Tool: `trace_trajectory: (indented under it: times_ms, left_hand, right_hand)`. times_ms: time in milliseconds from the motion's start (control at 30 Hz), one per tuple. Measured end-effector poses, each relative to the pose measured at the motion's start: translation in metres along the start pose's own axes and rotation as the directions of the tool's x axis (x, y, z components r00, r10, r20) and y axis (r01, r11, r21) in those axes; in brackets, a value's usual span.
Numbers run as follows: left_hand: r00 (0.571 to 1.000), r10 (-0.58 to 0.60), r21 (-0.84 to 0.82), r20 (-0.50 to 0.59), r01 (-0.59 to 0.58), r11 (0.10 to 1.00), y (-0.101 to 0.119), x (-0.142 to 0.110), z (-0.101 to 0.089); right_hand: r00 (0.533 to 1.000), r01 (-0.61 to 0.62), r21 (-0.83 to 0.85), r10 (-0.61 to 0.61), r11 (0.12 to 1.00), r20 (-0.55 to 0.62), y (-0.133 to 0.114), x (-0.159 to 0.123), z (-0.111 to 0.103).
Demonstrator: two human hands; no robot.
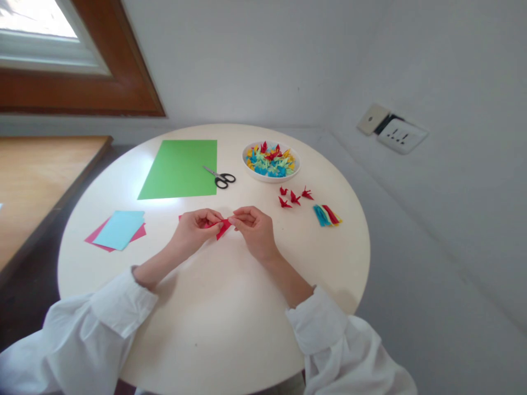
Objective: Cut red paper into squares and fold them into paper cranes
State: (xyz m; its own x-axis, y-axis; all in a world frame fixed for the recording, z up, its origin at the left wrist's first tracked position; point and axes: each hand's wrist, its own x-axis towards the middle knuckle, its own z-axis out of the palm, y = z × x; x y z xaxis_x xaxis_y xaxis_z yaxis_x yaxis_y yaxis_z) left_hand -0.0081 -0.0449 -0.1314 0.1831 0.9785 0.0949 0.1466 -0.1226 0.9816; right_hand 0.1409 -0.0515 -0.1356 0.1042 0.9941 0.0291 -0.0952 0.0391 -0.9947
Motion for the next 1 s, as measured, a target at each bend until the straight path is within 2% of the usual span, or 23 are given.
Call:
trace_trajectory:
  times_ms: [433, 633, 1000]
  left_hand:
    - [0.999, -0.038, -0.020, 0.018, 0.038, 0.999, -0.010, 0.001, -0.002]
    - [0.997, -0.072, -0.010, 0.027, 0.073, 0.997, -0.011, 0.002, -0.003]
    - [0.987, -0.157, -0.165, 0.034, 0.160, 0.973, -0.004, 0.002, -0.003]
  right_hand:
    - [0.999, 0.038, -0.026, -0.038, 0.999, 0.009, 0.000, 0.000, 0.000]
    - [0.995, 0.101, -0.112, -0.098, 0.989, 0.026, 0.001, 0.000, -0.001]
    - [0.984, 0.170, -0.122, -0.162, 0.978, 0.079, 0.001, 0.002, -0.006]
